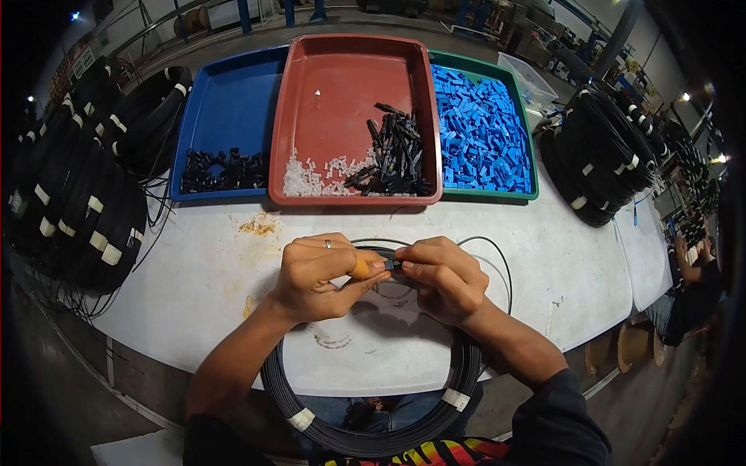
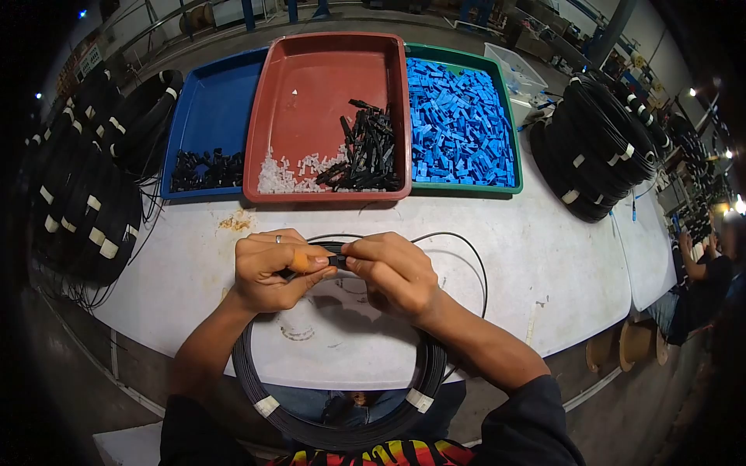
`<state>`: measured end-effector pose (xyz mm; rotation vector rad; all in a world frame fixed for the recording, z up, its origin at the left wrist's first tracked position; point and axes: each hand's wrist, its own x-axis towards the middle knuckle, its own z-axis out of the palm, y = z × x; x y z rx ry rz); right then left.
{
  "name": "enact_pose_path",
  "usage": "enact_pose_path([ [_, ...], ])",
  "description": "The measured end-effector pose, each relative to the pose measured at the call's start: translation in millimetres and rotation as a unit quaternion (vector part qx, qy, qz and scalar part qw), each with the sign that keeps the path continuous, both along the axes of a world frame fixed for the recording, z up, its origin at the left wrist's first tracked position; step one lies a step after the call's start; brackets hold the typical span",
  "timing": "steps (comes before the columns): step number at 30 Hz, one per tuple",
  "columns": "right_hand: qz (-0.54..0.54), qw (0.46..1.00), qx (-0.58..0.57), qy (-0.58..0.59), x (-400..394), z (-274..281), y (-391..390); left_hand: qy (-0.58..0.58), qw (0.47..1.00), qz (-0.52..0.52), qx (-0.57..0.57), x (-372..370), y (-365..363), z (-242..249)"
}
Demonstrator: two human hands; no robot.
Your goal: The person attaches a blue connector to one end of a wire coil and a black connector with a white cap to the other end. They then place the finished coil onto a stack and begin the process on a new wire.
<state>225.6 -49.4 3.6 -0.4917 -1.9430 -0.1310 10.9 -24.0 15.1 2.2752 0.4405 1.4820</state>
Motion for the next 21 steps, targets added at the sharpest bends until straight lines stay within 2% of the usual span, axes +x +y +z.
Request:
enact_pose_path([
  [1,-0.001,1.0,0.0,0.001,0.6,2.1,-0.5,0.001,1.0,-0.001,0.0,0.2,-1.2,-0.9],
  [3,-0.006,0.998,0.042,-0.038,1.3,7.2,-2.4,-0.024,0.995,-0.026,-0.093,0.3,-2.7,-3.6],
  [4,-0.006,0.998,0.044,-0.043,1.3,6.8,-2.5,-0.023,0.995,-0.026,-0.093,0.5,-2.3,-3.7],
  [9,-0.015,0.999,-0.023,-0.031,-2.4,3.1,-3.7,0.026,1.0,-0.004,-0.014,1.7,1.7,-7.5],
  [13,-0.01,0.997,-0.059,-0.044,-1.6,2.8,-2.9,0.044,0.999,-0.01,0.002,0.0,2.9,-8.7],
  [15,-0.007,0.995,-0.093,-0.035,-1.8,4.2,-3.7,0.1,0.978,0.031,0.183,0.9,3.1,-3.2],
  [19,-0.009,0.986,-0.164,-0.014,-2.4,1.6,-3.6,0.102,0.96,0.055,0.257,1.8,4.2,-5.2],
  [21,-0.006,0.981,-0.192,-0.009,-2.9,0.6,-5.0,0.149,0.941,0.063,0.297,0.3,2.9,-1.4],
])
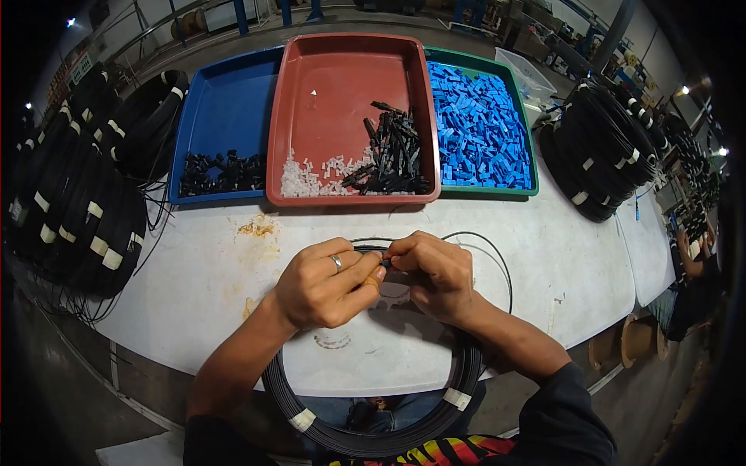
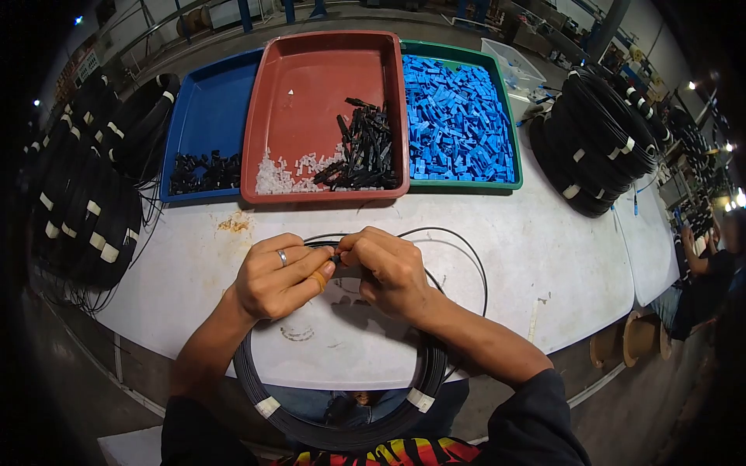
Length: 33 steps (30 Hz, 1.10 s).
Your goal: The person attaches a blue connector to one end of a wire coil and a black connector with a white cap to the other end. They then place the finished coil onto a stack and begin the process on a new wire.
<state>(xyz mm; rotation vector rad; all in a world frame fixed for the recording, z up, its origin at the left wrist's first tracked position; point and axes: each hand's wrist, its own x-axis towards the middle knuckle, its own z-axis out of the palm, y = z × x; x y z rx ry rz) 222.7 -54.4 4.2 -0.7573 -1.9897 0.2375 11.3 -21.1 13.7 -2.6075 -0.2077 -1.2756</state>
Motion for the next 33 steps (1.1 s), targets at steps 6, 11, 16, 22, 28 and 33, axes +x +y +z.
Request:
enact_pose_path([
  [6,0.003,0.997,-0.068,0.023,-0.5,-5.8,2.1,0.032,0.997,0.002,0.065,-1.4,-0.3,0.2],
  [11,0.004,0.996,-0.079,0.04,-0.3,-5.9,2.8,-0.027,0.997,-0.006,-0.071,-4.2,4.3,-0.6],
  [16,-0.086,0.996,0.014,0.008,1.5,0.9,3.2,-0.132,0.937,0.003,-0.322,-5.7,7.1,-12.3],
  [22,-0.07,0.994,-0.002,0.08,2.6,-19.5,4.1,-0.109,0.95,0.006,-0.291,-4.6,6.2,-7.9],
  [28,-0.073,0.993,-0.044,0.077,1.7,-13.1,2.2,-0.1,0.95,0.021,-0.297,-4.3,4.9,-7.0],
  [33,-0.065,0.988,-0.136,0.026,4.2,-0.9,8.1,-0.058,0.943,0.026,-0.326,-7.4,7.9,-5.3],
])
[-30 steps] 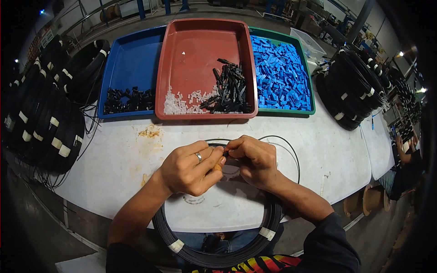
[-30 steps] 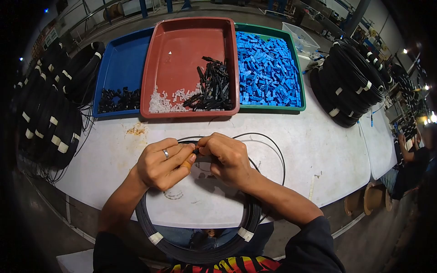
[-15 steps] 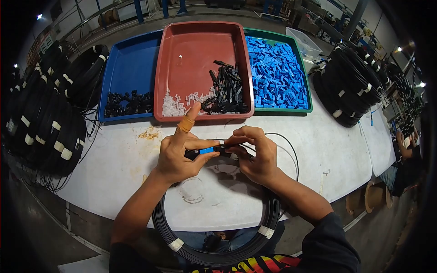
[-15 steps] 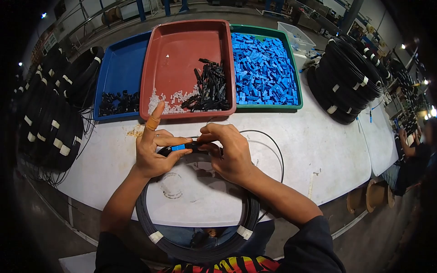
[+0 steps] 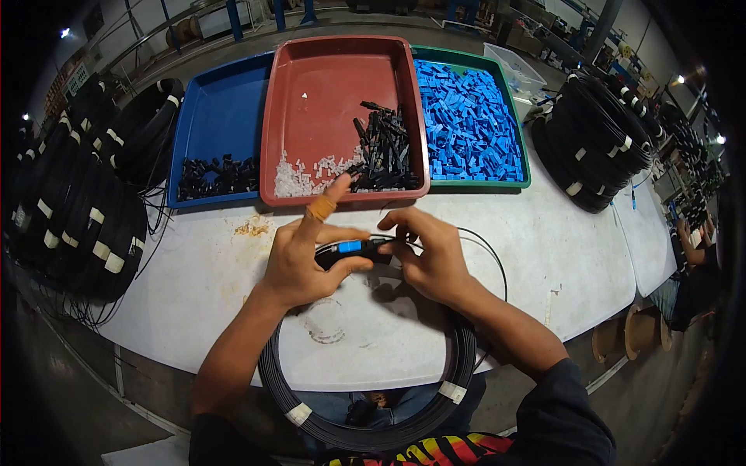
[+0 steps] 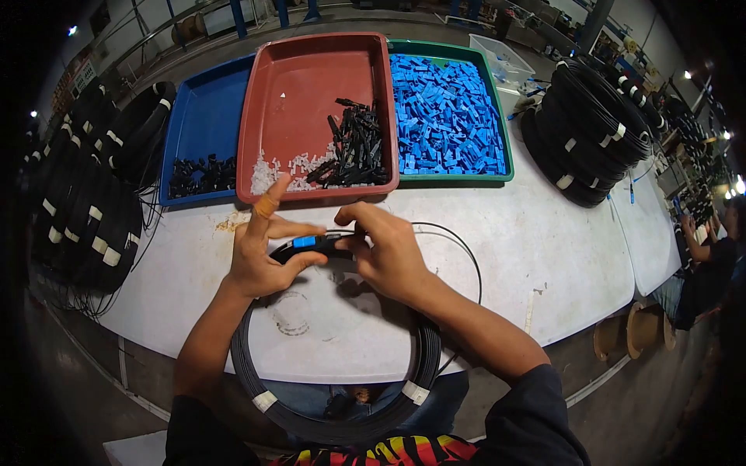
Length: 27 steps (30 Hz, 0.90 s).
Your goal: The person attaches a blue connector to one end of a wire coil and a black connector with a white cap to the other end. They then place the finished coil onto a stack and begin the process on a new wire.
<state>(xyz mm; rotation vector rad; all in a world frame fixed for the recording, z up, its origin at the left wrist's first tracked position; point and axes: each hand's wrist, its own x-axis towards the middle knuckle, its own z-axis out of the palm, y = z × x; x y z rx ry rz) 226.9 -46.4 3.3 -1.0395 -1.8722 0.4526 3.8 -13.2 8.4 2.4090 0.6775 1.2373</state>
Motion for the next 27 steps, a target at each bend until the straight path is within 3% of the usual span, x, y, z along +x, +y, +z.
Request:
enact_pose_path([
  [3,-0.024,0.996,0.084,-0.022,15.6,7.5,12.0,-0.026,0.997,0.009,-0.076,-8.1,-1.0,17.7],
  [5,-0.044,0.998,0.039,0.002,35.6,14.0,22.4,0.002,0.995,0.068,-0.068,-21.5,0.2,30.8],
  [6,-0.067,0.993,0.097,-0.008,45.4,10.0,33.2,-0.025,0.993,0.085,-0.084,-30.8,-0.3,29.1],
  [7,-0.1,0.995,0.01,-0.001,50.0,18.9,29.5,-0.074,0.983,0.097,-0.139,-36.9,-14.7,35.6],
  [9,-0.12,0.985,-0.122,-0.031,57.8,30.0,29.1,-0.034,0.978,0.182,-0.096,-57.7,-46.9,38.8],
  [11,-0.055,0.992,-0.1,-0.057,60.2,16.8,32.6,-0.055,0.949,0.271,-0.15,-82.8,-92.8,18.0],
  [13,-0.016,0.992,-0.087,-0.093,50.1,7.4,30.7,-0.111,0.923,0.347,-0.126,-97.6,-142.8,-10.0],
  [15,-0.007,0.99,-0.072,-0.122,32.0,11.5,21.9,-0.143,0.888,0.423,-0.112,-128.3,-189.5,-68.4],
  [17,0.003,0.986,-0.115,-0.124,23.4,9.3,17.5,-0.302,0.842,0.34,-0.29,-99.0,-226.2,-58.6],
  [18,0.036,0.982,-0.086,-0.166,20.8,7.1,16.0,-0.304,0.84,0.345,-0.288,-83.5,-234.2,-56.9],
  [20,0.074,0.969,-0.093,-0.216,13.4,5.2,10.5,-0.462,0.752,0.288,-0.371,-60.9,-248.9,-55.2],
  [21,0.083,0.968,-0.09,-0.219,11.0,4.7,11.5,-0.467,0.749,0.293,-0.367,-59.0,-253.1,-55.9],
  [23,0.06,0.968,-0.108,-0.22,7.6,1.4,12.5,-0.372,0.81,0.298,-0.342,-56.6,-259.3,-56.5],
  [25,0.056,0.967,-0.122,-0.216,4.1,5.3,11.1,-0.426,0.768,0.262,-0.401,-41.7,-260.8,-43.8],
  [27,0.037,0.966,-0.155,-0.203,2.1,12.8,10.8,-0.515,0.678,0.165,-0.498,-38.7,-265.4,-42.9],
])
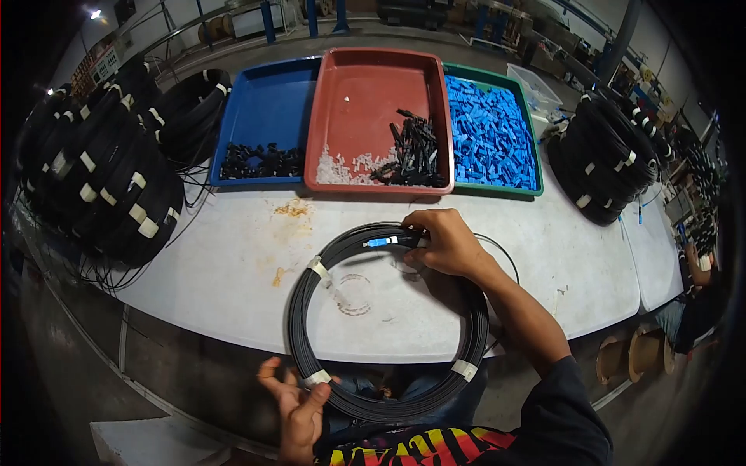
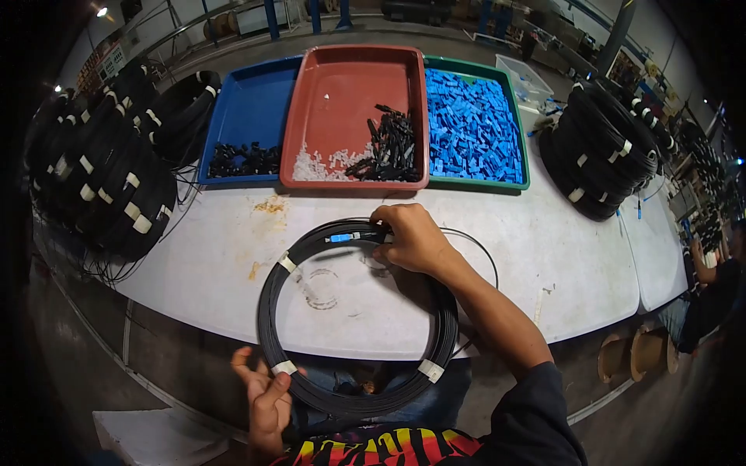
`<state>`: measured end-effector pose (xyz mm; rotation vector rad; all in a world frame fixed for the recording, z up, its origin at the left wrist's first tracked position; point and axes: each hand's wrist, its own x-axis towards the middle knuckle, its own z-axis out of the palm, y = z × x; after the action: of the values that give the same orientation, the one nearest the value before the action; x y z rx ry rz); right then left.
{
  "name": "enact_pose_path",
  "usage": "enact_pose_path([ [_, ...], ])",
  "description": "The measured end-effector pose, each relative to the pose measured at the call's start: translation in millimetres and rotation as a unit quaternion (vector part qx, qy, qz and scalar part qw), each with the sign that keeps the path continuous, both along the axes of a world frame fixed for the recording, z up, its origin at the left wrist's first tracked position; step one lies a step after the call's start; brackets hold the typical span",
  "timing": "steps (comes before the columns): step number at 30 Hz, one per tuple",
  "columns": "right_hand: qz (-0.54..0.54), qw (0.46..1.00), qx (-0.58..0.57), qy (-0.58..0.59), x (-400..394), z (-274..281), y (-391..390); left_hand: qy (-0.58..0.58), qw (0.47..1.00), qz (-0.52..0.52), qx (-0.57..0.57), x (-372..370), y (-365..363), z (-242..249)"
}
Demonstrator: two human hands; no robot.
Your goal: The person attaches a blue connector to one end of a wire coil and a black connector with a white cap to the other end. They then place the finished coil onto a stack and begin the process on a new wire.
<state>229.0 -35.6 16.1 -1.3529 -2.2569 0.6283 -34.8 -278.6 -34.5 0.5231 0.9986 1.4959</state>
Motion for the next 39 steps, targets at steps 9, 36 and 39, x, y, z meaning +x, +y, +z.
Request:
enact_pose_path([
  [9,-0.028,0.966,0.142,0.214,-38.1,91.5,-23.0,0.152,0.956,0.145,0.204,9.1,7.3,35.1],
  [36,0.124,0.979,0.124,-0.107,54.3,20.9,-25.9,0.657,0.474,0.005,0.587,4.7,47.7,7.8],
  [39,0.118,0.986,0.051,-0.103,69.0,29.3,-32.5,0.655,0.497,-0.005,0.569,8.3,46.1,10.4],
])
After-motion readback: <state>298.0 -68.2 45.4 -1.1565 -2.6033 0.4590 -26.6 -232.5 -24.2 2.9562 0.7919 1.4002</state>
